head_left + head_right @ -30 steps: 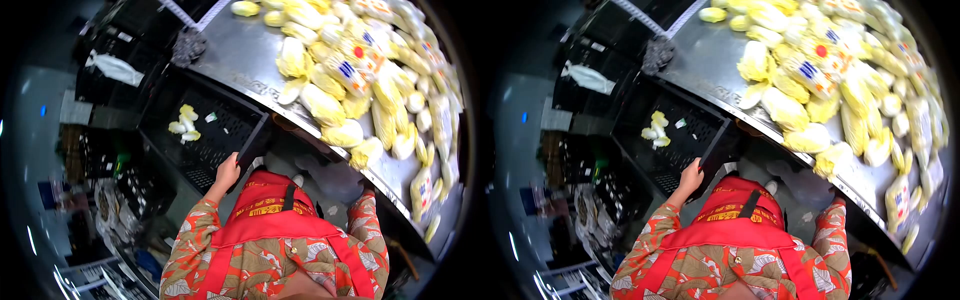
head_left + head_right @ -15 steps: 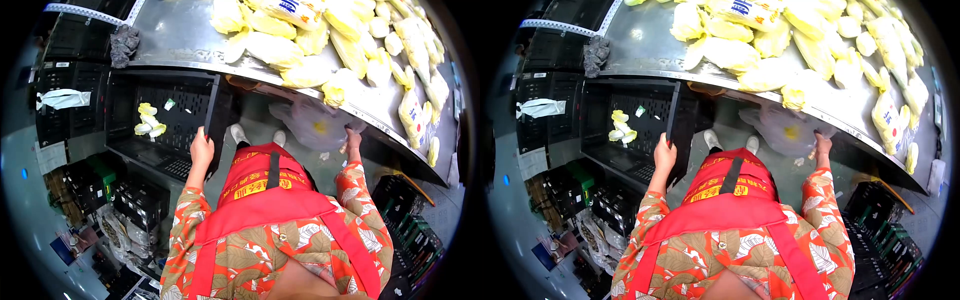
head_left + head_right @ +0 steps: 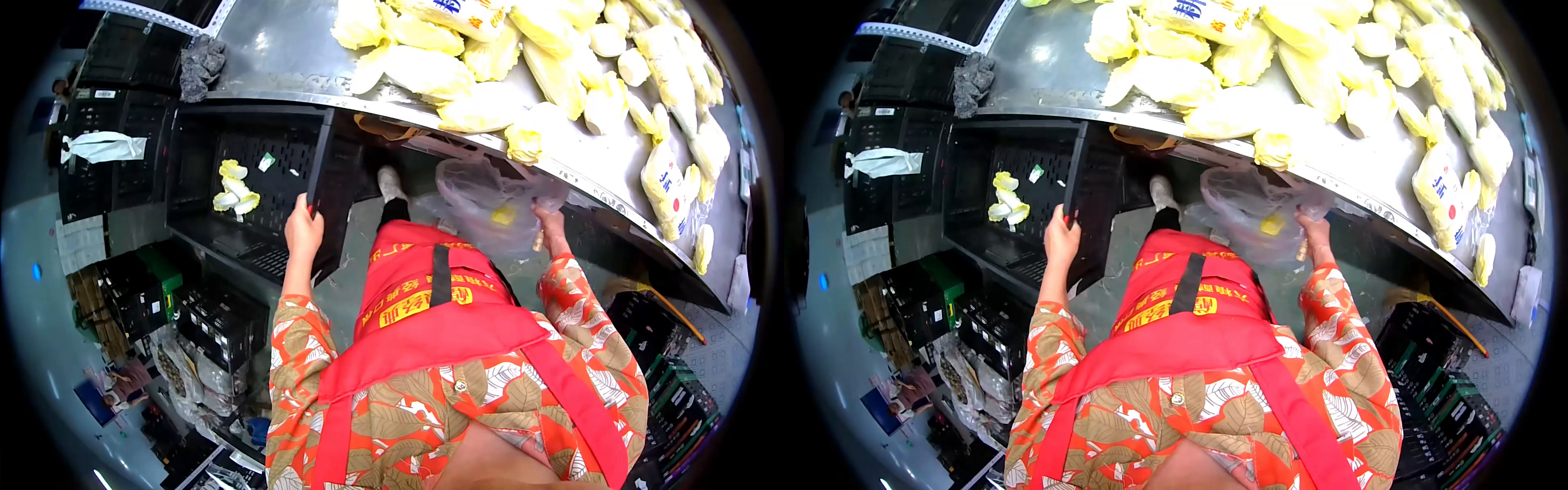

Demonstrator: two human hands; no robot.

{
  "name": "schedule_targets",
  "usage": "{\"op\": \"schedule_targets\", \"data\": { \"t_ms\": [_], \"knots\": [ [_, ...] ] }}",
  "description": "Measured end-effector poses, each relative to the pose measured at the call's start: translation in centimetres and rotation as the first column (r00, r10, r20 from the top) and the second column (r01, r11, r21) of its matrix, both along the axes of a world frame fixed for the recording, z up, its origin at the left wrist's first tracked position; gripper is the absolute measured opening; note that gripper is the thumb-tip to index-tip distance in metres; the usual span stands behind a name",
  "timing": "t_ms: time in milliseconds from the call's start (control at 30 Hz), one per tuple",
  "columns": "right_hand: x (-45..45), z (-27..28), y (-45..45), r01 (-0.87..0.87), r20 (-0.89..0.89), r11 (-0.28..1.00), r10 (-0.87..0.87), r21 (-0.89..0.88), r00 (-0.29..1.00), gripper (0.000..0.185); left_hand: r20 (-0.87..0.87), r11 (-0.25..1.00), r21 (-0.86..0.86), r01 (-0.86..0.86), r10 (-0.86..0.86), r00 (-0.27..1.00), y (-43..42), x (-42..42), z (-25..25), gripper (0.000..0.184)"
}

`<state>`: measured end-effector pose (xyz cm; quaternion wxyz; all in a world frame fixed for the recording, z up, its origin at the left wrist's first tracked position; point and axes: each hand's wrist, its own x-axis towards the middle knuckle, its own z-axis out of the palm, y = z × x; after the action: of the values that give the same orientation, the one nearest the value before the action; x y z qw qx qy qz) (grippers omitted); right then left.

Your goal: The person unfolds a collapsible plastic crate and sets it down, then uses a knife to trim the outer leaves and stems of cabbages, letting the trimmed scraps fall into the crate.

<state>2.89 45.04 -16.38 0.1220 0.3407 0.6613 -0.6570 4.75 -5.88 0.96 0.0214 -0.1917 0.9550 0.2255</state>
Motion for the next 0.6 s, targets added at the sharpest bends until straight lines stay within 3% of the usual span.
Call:
{"op": "schedule_targets", "data": {
  "t_ms": [67,100,200,267,333,433,467,500,567,600],
  "knots": [
    [0.3,0.4,-1.1,-0.092,0.067,0.996,0.092,-0.008,0.993,0.021,-0.021,0.999,-0.016,-0.039,0.039,0.999,-0.7,-0.3,0.1,0.026],
    [0.7,1.1,-1.8,-0.195,0.142,0.981,0.191,0.009,0.971,0.028,0.001,0.998,-0.015,-0.058,0.058,0.998,-1.0,-0.5,0.4,0.025],
    [2.2,3.6,-6.0,-0.259,0.079,0.957,0.271,-0.134,0.959,0.035,-0.017,0.996,-0.056,-0.076,0.075,0.997,-2.5,-1.0,-0.1,0.020],
    [3.3,3.2,-7.5,-0.567,0.138,0.806,0.589,-0.170,0.796,0.040,-0.001,0.993,-0.078,-0.088,0.088,0.996,-2.9,-1.2,-1.5,0.021],
    [3.7,2.9,-9.9,-0.705,0.070,0.695,0.718,-0.140,0.693,0.046,0.043,0.984,-0.127,-0.128,0.134,0.990,-2.7,-1.5,-1.6,0.026],
    [3.1,4.6,-13.4,-0.714,0.042,0.652,0.745,-0.254,0.665,0.048,0.036,0.992,-0.086,-0.096,0.099,0.994,-2.7,-1.2,-1.4,0.028],
    [2.9,4.6,-14.2,-0.716,0.049,0.651,0.748,-0.252,0.662,0.048,0.127,0.996,-0.044,-0.079,0.084,0.988,-3.3,-1.2,-1.5,0.040],
    [2.6,4.5,-14.9,-0.749,-0.007,0.621,0.769,-0.232,0.639,0.048,0.133,0.996,-0.035,-0.079,0.083,0.988,-3.2,-1.0,-1.3,0.040],
    [1.6,4.2,-15.8,-0.781,-0.043,0.593,0.790,-0.196,0.611,0.048,-0.065,1.000,-0.014,-0.025,0.024,0.998,-2.2,-0.9,-0.4,0.053],
    [1.1,4.0,-16.2,-0.784,0.012,0.584,0.803,-0.210,0.596,0.046,-0.182,0.976,-0.184,0.117,-0.151,0.972,-2.0,-0.5,0.2,0.064]
  ]
}}
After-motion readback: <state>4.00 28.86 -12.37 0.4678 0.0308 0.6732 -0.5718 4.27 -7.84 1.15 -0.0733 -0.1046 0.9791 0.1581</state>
